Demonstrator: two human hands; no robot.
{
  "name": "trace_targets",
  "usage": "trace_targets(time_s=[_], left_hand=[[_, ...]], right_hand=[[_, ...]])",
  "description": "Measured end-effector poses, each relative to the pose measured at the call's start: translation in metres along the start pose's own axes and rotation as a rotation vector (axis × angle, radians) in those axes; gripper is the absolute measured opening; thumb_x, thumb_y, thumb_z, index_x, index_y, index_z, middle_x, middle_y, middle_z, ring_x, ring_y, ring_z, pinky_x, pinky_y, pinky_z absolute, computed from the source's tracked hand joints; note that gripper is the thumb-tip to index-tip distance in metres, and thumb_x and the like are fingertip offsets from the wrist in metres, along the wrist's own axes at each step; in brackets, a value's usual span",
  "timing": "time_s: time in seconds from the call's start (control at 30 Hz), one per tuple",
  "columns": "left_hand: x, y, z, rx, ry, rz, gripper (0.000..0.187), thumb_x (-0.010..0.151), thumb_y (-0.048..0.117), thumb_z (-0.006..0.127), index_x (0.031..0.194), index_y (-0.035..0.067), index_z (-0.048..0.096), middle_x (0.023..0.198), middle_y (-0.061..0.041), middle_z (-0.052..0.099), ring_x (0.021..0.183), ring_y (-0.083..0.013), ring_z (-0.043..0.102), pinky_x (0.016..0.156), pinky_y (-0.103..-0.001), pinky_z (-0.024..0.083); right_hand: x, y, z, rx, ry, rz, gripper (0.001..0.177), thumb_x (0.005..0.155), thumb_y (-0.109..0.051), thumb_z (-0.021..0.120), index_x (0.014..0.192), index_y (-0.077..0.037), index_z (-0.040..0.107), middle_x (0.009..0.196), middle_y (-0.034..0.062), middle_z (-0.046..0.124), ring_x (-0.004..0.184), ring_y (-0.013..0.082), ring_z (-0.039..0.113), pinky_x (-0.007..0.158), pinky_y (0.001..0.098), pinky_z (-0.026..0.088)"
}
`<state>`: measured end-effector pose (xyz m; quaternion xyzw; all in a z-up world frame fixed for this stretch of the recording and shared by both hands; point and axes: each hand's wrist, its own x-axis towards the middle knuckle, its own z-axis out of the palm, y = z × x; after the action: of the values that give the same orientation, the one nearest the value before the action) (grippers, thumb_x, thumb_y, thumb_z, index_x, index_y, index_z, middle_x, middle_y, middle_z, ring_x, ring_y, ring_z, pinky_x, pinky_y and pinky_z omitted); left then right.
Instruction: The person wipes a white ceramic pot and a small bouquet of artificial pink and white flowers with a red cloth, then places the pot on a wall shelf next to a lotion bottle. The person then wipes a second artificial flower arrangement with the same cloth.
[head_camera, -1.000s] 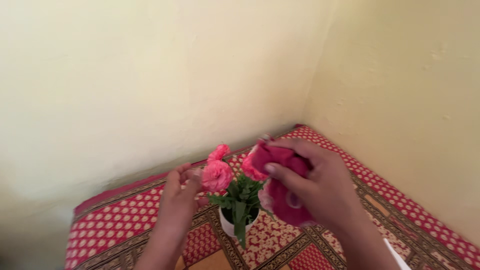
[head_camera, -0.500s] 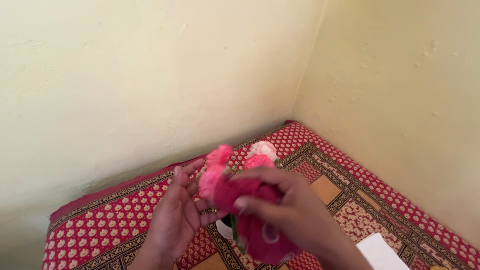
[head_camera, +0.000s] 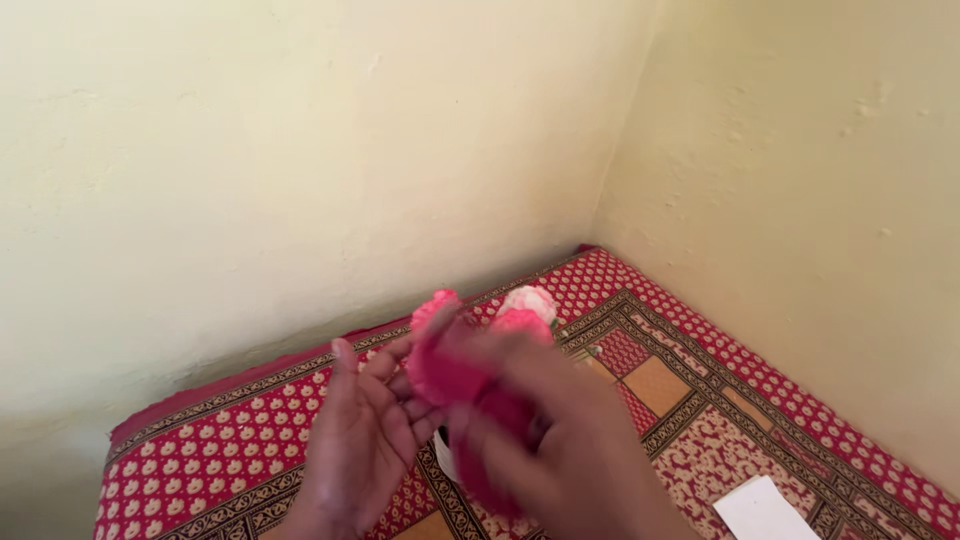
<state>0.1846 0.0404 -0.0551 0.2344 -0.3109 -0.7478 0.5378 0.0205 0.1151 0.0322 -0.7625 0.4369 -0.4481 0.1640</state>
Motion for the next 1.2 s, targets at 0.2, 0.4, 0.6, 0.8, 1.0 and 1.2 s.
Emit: trace_targets(time_s=[0.2,0.4,0.6,0.8,1.0,1.2], left_hand=[[-0.004,-0.006,0.002,0.078,-0.013,-0.054,0.09,0.093,0.071,0.021,0.136,0.001,0.055,0.113,-0.015,0.073,0.102,-0.0254,0.069,0.094,-0.041,0.054],[-0.005,0.001,0.008,0.098,0.027,-0.024,0.087,0.094,0.07,0.019,0.134,0.004,0.058,0.117,-0.018,0.072,0.106,-0.0268,0.069,0.097,-0.042,0.053],[-0.008,-0.001,0.007,0.034,0.023,-0.016,0.089,0.096,0.07,0.022,0.13,-0.003,0.059,0.116,-0.018,0.072,0.106,-0.0285,0.07,0.097,-0.047,0.054],[-0.002,-0.005,0.001,0.044,0.001,0.008,0.083,0.099,0.069,0.02,0.13,0.001,0.057,0.119,-0.019,0.071,0.105,-0.0294,0.068,0.095,-0.044,0.055],[-0.005,-0.001,0.002,-0.016,-0.004,0.041,0.084,0.097,0.067,0.019,0.133,0.002,0.057,0.121,-0.015,0.071,0.109,-0.0262,0.067,0.093,-0.045,0.054],[-0.008,0.005,0.011,-0.059,0.068,0.052,0.077,0.097,0.066,0.019,0.133,0.006,0.052,0.12,-0.019,0.065,0.107,-0.0289,0.068,0.094,-0.046,0.056]], right_hand=[[0.009,0.002,0.011,-0.147,-0.42,-0.077,0.034,0.083,-0.009,0.075,0.117,-0.012,0.07,0.109,0.0085,0.075,0.102,0.0249,0.072,0.086,0.0356,0.055],[0.005,0.004,0.0,0.058,0.038,0.058,0.044,0.084,-0.009,0.074,0.128,-0.011,0.066,0.113,0.0072,0.073,0.099,0.0197,0.073,0.083,0.0317,0.058],[-0.006,0.027,0.012,0.191,-0.466,0.281,0.045,0.083,-0.002,0.071,0.127,-0.011,0.073,0.105,0.0066,0.078,0.094,0.0201,0.075,0.079,0.0341,0.059],[0.002,0.023,0.016,0.157,-0.031,0.038,0.039,0.087,-0.005,0.073,0.126,-0.008,0.067,0.113,0.0055,0.077,0.102,0.0157,0.077,0.088,0.029,0.06],[-0.003,0.029,0.011,0.24,-0.057,0.002,0.044,0.086,-0.006,0.076,0.129,-0.005,0.066,0.117,0.0084,0.074,0.105,0.0184,0.073,0.088,0.0291,0.056],[0.0,0.027,0.004,0.269,-0.336,0.258,0.038,0.086,-0.003,0.072,0.124,-0.005,0.07,0.11,0.0055,0.072,0.101,0.0179,0.073,0.085,0.0305,0.06]])
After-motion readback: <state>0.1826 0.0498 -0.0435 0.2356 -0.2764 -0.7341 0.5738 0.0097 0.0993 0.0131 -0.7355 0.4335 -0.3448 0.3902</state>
